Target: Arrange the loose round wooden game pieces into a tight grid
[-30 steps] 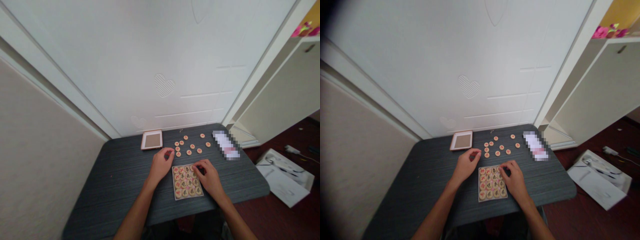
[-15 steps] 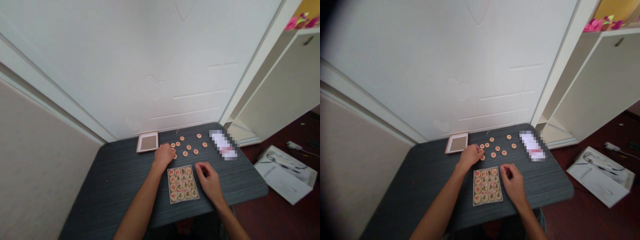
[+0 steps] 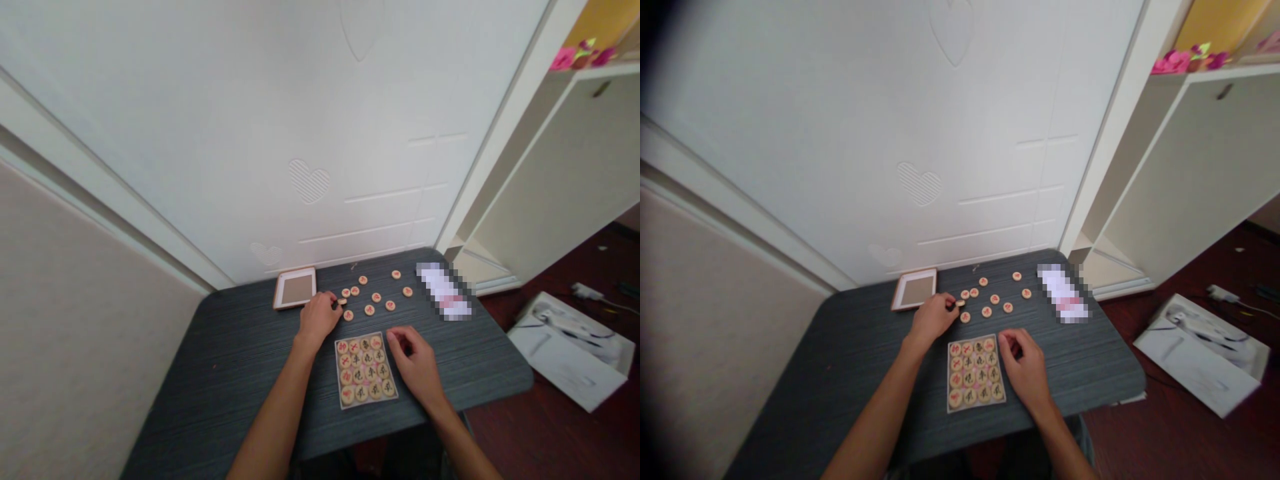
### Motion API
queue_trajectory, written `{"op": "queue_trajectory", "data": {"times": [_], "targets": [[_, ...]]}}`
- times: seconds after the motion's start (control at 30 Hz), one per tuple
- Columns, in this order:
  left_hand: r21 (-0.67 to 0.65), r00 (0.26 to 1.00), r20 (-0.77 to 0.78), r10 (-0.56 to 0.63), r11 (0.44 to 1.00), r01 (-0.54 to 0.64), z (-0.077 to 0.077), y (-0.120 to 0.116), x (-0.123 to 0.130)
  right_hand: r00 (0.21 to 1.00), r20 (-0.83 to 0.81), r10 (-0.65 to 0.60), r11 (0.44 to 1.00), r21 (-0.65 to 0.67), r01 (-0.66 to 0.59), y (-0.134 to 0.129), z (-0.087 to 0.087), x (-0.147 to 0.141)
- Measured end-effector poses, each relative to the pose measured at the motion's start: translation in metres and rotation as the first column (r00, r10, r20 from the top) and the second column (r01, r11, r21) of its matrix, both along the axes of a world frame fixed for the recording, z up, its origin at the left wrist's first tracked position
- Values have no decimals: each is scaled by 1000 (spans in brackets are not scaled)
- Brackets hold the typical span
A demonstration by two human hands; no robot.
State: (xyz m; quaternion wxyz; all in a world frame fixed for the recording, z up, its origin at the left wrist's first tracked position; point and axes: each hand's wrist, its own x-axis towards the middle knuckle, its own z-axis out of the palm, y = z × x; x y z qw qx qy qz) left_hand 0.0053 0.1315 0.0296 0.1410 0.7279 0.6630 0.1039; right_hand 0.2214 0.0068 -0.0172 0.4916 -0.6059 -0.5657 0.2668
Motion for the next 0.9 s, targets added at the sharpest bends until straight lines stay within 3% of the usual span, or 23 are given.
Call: {"op": "queue_trajectory", "data": {"times": [0.47,0.73,0.9], "targets": [[30,998,-9,-63,998,63,9,-4,17,1000,4,3,1000,-3,-3,0,1,-2],[17,957,-4,-289,957,289,21,0,46,1000,-4,4,1000,4,-4,-1,0,-2],[6,936,-9,-352,936,352,25,10,55,1000,1,16,1000,-2,-16,1,1,-1]]}}
